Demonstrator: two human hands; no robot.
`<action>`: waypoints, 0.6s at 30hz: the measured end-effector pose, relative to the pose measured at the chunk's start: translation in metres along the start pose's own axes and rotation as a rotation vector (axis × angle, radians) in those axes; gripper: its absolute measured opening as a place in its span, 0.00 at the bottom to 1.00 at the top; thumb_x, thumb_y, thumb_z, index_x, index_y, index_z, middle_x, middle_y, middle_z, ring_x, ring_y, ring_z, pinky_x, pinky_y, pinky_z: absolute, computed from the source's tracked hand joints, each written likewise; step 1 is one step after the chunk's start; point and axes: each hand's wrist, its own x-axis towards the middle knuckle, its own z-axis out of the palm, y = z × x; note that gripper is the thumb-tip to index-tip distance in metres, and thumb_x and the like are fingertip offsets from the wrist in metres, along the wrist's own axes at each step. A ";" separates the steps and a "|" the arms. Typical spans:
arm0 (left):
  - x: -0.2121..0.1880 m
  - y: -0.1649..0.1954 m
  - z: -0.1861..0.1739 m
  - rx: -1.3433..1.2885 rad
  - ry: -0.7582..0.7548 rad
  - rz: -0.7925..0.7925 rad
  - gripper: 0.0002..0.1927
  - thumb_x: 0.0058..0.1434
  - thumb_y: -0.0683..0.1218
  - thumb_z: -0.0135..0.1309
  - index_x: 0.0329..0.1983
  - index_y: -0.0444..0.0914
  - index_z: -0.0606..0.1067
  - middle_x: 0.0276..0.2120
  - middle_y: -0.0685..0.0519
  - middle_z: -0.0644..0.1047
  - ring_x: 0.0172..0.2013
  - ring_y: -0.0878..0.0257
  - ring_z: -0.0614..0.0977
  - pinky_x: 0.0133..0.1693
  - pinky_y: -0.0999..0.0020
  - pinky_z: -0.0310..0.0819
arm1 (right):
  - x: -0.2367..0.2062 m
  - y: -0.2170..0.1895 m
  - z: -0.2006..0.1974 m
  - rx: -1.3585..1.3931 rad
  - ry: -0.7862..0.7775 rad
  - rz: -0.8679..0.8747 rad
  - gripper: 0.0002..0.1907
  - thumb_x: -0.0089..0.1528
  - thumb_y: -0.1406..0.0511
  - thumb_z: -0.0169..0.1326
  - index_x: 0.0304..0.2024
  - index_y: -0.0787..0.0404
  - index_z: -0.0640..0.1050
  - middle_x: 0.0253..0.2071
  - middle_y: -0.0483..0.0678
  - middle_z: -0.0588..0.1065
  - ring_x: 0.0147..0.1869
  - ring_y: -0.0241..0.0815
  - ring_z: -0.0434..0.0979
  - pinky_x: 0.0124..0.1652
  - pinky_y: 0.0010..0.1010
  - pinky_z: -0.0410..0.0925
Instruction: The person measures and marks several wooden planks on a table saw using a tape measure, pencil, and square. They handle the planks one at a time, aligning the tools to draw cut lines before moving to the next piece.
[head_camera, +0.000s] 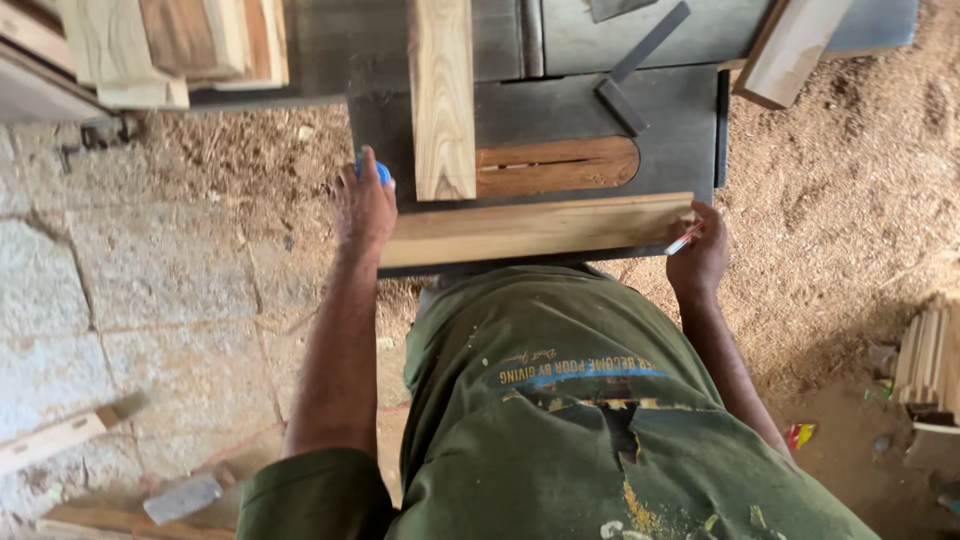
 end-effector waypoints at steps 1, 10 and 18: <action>-0.006 0.005 -0.001 -0.058 0.061 -0.013 0.38 0.70 0.56 0.50 0.78 0.39 0.52 0.64 0.35 0.66 0.59 0.42 0.73 0.56 0.44 0.73 | -0.001 0.002 -0.001 0.046 -0.002 -0.019 0.20 0.70 0.63 0.58 0.62 0.61 0.71 0.56 0.58 0.73 0.58 0.50 0.75 0.50 0.40 0.73; -0.090 0.130 -0.019 -0.727 -0.055 0.305 0.30 0.67 0.53 0.58 0.65 0.33 0.63 0.43 0.41 0.80 0.40 0.52 0.84 0.42 0.54 0.81 | 0.028 -0.078 0.017 0.816 -0.717 0.117 0.22 0.70 0.56 0.49 0.59 0.64 0.72 0.56 0.54 0.77 0.57 0.45 0.80 0.52 0.37 0.75; -0.088 0.176 -0.033 -0.550 -0.150 0.620 0.53 0.56 0.56 0.64 0.75 0.39 0.46 0.53 0.32 0.76 0.45 0.39 0.84 0.47 0.47 0.82 | 0.026 -0.155 0.037 1.127 -0.900 0.214 0.22 0.69 0.63 0.49 0.62 0.69 0.70 0.56 0.55 0.75 0.56 0.45 0.78 0.54 0.37 0.73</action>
